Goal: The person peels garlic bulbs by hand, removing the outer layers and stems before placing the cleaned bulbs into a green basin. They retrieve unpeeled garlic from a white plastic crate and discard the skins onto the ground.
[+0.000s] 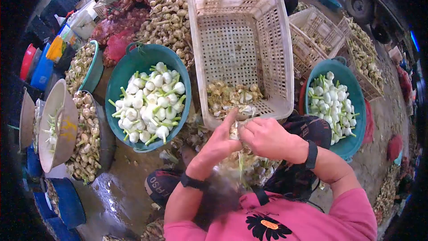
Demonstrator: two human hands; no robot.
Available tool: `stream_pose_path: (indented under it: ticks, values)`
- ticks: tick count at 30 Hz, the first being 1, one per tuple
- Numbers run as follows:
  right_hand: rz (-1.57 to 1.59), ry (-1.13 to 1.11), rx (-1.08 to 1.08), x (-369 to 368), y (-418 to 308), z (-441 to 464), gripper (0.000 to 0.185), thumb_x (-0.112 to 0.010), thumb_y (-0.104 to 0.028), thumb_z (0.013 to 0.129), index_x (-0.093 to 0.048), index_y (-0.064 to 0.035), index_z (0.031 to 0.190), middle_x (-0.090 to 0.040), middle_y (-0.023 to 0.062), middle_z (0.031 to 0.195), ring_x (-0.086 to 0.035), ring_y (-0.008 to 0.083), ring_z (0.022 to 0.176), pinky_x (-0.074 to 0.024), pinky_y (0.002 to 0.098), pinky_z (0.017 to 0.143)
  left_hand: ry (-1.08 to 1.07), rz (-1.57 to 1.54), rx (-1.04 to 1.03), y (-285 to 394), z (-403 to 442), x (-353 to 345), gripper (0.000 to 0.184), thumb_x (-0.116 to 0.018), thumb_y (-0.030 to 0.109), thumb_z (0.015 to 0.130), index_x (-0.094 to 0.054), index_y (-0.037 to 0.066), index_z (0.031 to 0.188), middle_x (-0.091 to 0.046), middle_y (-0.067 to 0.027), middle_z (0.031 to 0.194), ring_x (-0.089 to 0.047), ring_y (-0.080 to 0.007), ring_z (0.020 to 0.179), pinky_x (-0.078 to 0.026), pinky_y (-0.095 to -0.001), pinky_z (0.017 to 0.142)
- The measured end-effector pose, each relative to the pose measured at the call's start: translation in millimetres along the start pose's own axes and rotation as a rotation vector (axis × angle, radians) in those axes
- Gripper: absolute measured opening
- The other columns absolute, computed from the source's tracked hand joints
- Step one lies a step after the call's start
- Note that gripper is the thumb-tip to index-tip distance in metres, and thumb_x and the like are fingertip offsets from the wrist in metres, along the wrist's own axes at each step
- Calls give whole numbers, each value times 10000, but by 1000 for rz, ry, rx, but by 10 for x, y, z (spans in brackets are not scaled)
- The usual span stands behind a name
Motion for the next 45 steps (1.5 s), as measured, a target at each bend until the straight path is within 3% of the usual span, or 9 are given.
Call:
stream_pose_path:
  ticks: [5,9,16,25,28,30,32,38,45]
  values:
    - [435,193,-371,-127,212,-60,98,-555,-112,764,-569,-21,796,-603,93,720,-593,210,614,-464,308,521,-70,-156,22,140,-26,-64,891,-550,-14,619,-173,-2,1426,-361,-133,1359,-363,-193,1240,-282,-288,1031]
    - [1636,267,-916,-188,300,-118,179,-538,-163,865,-600,4,873,-564,-7,710,-519,68,623,-436,240,527,-67,-90,-80,221,-32,-88,820,-551,-6,688,-188,16,1423,-358,-121,1328,-406,-185,1175,-345,-284,971]
    - [1648,430,-863,-208,367,-156,155,-516,-158,865,-570,-14,847,-565,9,722,-488,72,580,-403,228,515,231,492,-185,69,43,-63,480,-603,52,827,-455,-6,1280,-513,-107,1238,-537,-188,1055,-444,-309,889]
    - [2348,992,-1059,-550,420,-504,99,-546,-171,813,-508,-115,741,-400,-45,568,-355,107,495,-299,279,477,183,-811,-105,-52,14,116,340,-531,184,913,-504,-23,1181,-621,-133,1046,-635,-278,920,-572,-393,707]
    - [2202,983,-897,-251,444,-741,171,-532,-242,834,-547,-93,751,-498,-33,607,-455,97,523,-315,250,459,257,-916,-134,-58,-4,209,311,-495,249,923,-520,19,1131,-616,-119,1033,-615,-271,939,-540,-399,762]
    - [1481,442,-1091,-321,370,-720,273,-466,-262,852,-638,-57,900,-581,42,626,-582,192,603,-463,349,541,291,-925,-124,-75,23,191,280,-473,251,917,-534,45,1096,-607,-96,1020,-594,-256,932,-503,-390,821]
    - [453,-243,-602,-570,169,-602,261,-517,-214,823,-612,-40,993,-611,96,747,-597,265,713,-490,389,666,251,-892,-112,-166,70,151,273,-506,225,915,-524,44,1119,-595,-83,1044,-577,-238,971,-485,-404,863]
    - [840,504,-703,-208,298,-227,386,-666,-89,717,-571,-26,1086,-595,140,994,-569,292,958,-446,347,842,363,-788,-85,14,31,56,393,-571,152,895,-468,66,1264,-587,-99,1095,-610,-232,931,-534,-359,720]
    - [833,498,-414,-127,296,8,150,-652,-100,744,-610,-14,859,-620,100,819,-601,252,765,-467,330,712,261,-556,-6,-96,4,91,379,-552,201,911,-474,38,1244,-598,-75,1051,-614,-187,879,-550,-368,742]
Point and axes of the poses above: each hand's wrist, its own z-axis towards the middle knuckle, its own x-axis out of the back of the hand, y = z × x, the point moved 3 cm from there along z, towards the middle knuckle
